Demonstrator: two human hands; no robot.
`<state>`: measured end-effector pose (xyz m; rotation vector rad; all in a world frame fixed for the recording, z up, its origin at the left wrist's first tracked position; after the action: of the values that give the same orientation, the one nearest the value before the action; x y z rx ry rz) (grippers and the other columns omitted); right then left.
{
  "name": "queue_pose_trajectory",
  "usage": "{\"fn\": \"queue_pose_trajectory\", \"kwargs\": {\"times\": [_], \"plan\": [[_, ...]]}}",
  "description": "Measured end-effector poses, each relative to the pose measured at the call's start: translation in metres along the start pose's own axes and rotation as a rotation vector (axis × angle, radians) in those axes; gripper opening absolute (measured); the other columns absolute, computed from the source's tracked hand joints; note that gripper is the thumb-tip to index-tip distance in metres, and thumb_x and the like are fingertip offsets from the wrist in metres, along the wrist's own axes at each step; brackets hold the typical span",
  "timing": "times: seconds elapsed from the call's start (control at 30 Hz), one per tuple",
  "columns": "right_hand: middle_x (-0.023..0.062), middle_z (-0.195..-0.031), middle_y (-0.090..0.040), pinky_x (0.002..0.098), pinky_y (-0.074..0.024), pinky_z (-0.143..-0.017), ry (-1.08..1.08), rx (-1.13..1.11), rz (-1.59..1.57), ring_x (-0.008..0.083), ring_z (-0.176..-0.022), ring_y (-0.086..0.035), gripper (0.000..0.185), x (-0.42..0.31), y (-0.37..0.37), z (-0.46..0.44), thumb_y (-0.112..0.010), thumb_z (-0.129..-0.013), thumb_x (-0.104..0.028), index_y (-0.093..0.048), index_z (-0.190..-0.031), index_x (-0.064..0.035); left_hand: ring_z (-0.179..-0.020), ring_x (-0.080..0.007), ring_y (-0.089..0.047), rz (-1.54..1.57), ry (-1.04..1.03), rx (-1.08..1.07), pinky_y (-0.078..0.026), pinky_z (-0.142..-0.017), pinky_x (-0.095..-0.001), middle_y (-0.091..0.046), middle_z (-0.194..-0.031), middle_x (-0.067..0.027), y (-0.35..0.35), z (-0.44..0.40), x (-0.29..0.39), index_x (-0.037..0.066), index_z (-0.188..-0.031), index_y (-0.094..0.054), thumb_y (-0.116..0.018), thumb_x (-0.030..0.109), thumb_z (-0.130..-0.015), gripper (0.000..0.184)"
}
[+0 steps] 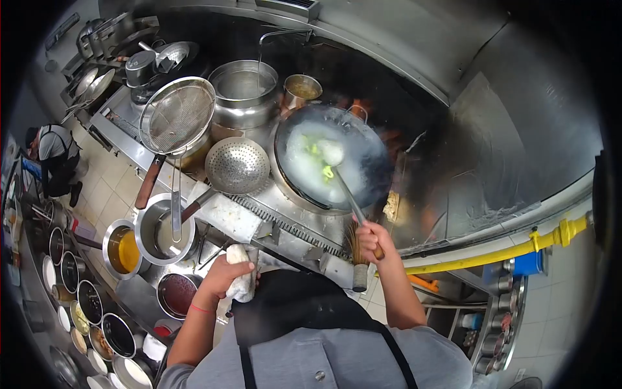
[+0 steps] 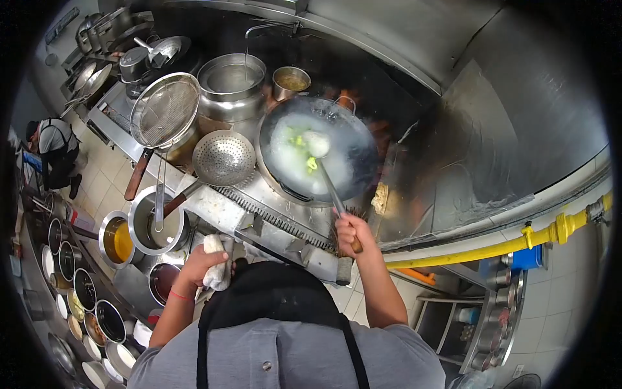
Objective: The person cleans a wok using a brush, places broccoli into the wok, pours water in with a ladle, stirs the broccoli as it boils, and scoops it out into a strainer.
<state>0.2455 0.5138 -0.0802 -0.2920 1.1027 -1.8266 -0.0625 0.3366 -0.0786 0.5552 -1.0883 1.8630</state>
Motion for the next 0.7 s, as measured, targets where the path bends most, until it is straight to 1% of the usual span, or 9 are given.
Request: {"fn": "queue_pose_trajectory", "kwargs": {"times": [0.07, 0.1, 0.13, 0.2, 0.23, 0.37, 0.47, 0.53, 0.7], "plan": [[0.0009, -0.064, -0.045, 0.0187, -0.0281, -0.032, 0.057, 0.042, 0.252, 0.0049, -0.039, -0.036, 0.020, 0.007, -0.003, 0.023, -0.054, -0.090, -0.009, -0.051, -0.110, -0.0101, -0.067, -0.0261, -0.066, -0.013, 0.013, -0.028, -0.056, -0.060, -0.0387, -0.065, -0.079, -0.0161, 0.001, -0.004, 0.001, -0.003, -0.098, -0.056, -0.070, 0.010, -0.078, 0.028], [0.0044, -0.074, -0.055, 0.0228, -0.0422, -0.041, 0.076, -0.006, 0.429, 0.0107, -0.047, -0.049, 0.032, 0.008, -0.002, 0.032, -0.056, -0.088, -0.010, -0.051, -0.120, -0.0060, -0.067, -0.0259, -0.066, -0.010, 0.012, -0.034, -0.056, -0.060, -0.0385, -0.065, -0.079, -0.0160, 0.000, -0.004, 0.002, -0.003, -0.098, -0.056, -0.070, 0.011, -0.078, 0.028], [0.0044, -0.074, -0.055, 0.0228, -0.0422, -0.041, 0.075, -0.002, 0.424, 0.0107, -0.047, -0.049, 0.032, 0.014, 0.003, 0.038, -0.056, -0.088, -0.010, -0.051, -0.120, -0.0060, -0.067, -0.0258, -0.066, -0.007, 0.013, -0.039, -0.055, -0.060, -0.0384, -0.065, -0.079, -0.0159, -0.001, -0.005, 0.003, -0.003, -0.098, -0.056, -0.070, 0.011, -0.078, 0.028], [0.0072, -0.088, -0.062, 0.0264, -0.0504, -0.058, 0.506, 0.443, 1.603, 0.0159, -0.064, -0.060, 0.048, -0.003, -0.028, 0.075, -0.060, -0.083, -0.007, -0.047, -0.130, -0.0040, -0.067, -0.0254, -0.066, -0.023, 0.027, -0.027, -0.055, -0.060, -0.0380, -0.065, -0.080, -0.0157, -0.001, -0.009, 0.003, -0.003, -0.099, -0.056, -0.070, 0.012, -0.079, 0.029], [0.0111, -0.105, -0.065, 0.0298, -0.0497, -0.078, 0.798, 0.432, 1.916, 0.0209, -0.088, -0.063, 0.060, -0.005, -0.043, 0.088, -0.064, -0.079, -0.005, -0.043, -0.135, -0.0060, -0.067, -0.0251, -0.066, -0.038, 0.034, -0.018, -0.055, -0.060, -0.0377, -0.065, -0.080, -0.0155, 0.000, -0.010, 0.002, -0.003, -0.099, -0.056, -0.069, 0.013, -0.079, 0.029], [0.0072, -0.092, -0.061, 0.0262, -0.0497, -0.060, 0.631, 0.384, 1.738, 0.0140, -0.066, -0.059, 0.064, 0.005, -0.049, 0.130, -0.063, -0.077, -0.001, -0.043, -0.137, -0.0093, -0.064, -0.0234, -0.066, -0.007, 0.046, -0.047, -0.054, -0.058, -0.0350, -0.066, -0.077, -0.0146, -0.004, -0.014, 0.000, -0.003, -0.093, -0.060, -0.071, 0.014, -0.078, 0.025], [0.0144, -0.115, -0.062, 0.0312, -0.0485, -0.084, 0.057, 0.616, 1.508, 0.0250, -0.097, -0.064, 0.067, 0.018, -0.026, 0.147, -0.066, -0.075, -0.003, -0.042, -0.137, -0.0080, -0.064, -0.0234, -0.065, -0.052, 0.014, -0.062, -0.054, -0.059, -0.0343, -0.066, -0.077, -0.0145, -0.007, -0.015, 0.010, -0.003, -0.093, -0.060, -0.071, 0.014, -0.078, 0.026], [0.0195, -0.122, -0.057, 0.0360, -0.0447, -0.093, 0.503, 0.481, 2.044, 0.0332, -0.111, -0.058, 0.067, 0.004, -0.029, 0.130, -0.066, -0.074, -0.006, -0.041, -0.137, -0.0091, -0.064, -0.0231, -0.065, -0.036, 0.005, -0.069, -0.054, -0.059, -0.0339, -0.066, -0.077, -0.0142, -0.006, -0.022, 0.008, -0.003, -0.093, -0.060, -0.071, 0.015, -0.078, 0.026], [0.0215, -0.109, -0.062, 0.0428, -0.0479, -0.084, 0.438, 0.836, 2.129, 0.0371, -0.095, -0.062, 0.066, -0.053, -0.002, 0.044, -0.060, -0.077, -0.011, -0.038, -0.139, -0.0116, -0.065, -0.0221, -0.066, -0.080, 0.021, -0.108, -0.054, -0.060, -0.0335, -0.066, -0.078, -0.0134, -0.015, -0.022, 0.010, -0.004, -0.095, -0.061, -0.072, 0.015, -0.077, 0.028]]}}
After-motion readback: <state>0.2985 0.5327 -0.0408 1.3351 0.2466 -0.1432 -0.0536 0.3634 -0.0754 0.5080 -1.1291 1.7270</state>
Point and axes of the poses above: each hand's wrist, its own z-axis away from the middle knuckle, its own y-axis out of the back of the hand, x = y × z, the point moved 8 cm from there along -z, towards the middle knuckle
